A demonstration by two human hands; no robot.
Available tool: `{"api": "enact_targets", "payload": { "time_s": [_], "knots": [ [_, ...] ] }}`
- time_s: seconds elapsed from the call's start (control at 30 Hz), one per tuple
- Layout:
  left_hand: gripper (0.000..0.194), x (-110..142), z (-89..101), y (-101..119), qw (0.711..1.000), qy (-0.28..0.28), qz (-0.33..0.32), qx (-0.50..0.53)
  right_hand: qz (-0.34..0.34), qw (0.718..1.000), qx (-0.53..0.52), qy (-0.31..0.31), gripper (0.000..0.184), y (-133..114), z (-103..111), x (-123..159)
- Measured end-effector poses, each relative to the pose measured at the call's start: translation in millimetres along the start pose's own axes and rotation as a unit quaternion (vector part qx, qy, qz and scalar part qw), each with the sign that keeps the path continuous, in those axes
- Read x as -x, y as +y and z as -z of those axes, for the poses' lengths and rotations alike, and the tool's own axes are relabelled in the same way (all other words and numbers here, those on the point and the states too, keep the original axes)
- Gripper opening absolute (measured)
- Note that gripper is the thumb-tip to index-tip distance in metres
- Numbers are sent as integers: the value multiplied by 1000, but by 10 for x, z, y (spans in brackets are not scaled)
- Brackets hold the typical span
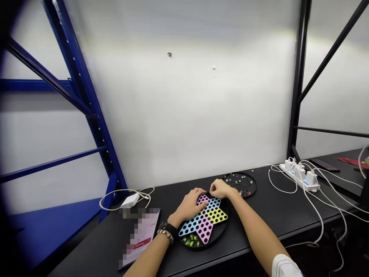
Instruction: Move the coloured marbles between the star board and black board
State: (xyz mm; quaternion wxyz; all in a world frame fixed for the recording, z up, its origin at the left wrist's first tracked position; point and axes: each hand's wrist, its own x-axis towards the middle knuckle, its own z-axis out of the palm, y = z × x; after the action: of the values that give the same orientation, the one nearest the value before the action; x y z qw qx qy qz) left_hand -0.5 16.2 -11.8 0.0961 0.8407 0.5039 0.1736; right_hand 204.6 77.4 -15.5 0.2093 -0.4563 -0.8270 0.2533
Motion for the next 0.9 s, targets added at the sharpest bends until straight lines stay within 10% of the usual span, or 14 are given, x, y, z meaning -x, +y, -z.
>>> {"api": "enact_targets", "payload": {
  "time_s": [0.17, 0.4, 0.7, 0.9],
  "knots": [
    [47, 9, 26, 23, 1000, -10, 3, 6, -90, 987, -1, 132, 15, 405, 263, 45],
    [46, 5, 19, 5, 1000, -7, 2, 8, -219, 959, 62, 167, 8, 734, 410, 191],
    [56, 19, 151, 9, 999, -24, 26, 4, -200, 955, 52, 214, 31, 682, 425, 171],
    [80, 6, 232, -116, 995, -83, 50, -1, -69, 973, 4, 219, 31, 458, 240, 27]
  ]
}}
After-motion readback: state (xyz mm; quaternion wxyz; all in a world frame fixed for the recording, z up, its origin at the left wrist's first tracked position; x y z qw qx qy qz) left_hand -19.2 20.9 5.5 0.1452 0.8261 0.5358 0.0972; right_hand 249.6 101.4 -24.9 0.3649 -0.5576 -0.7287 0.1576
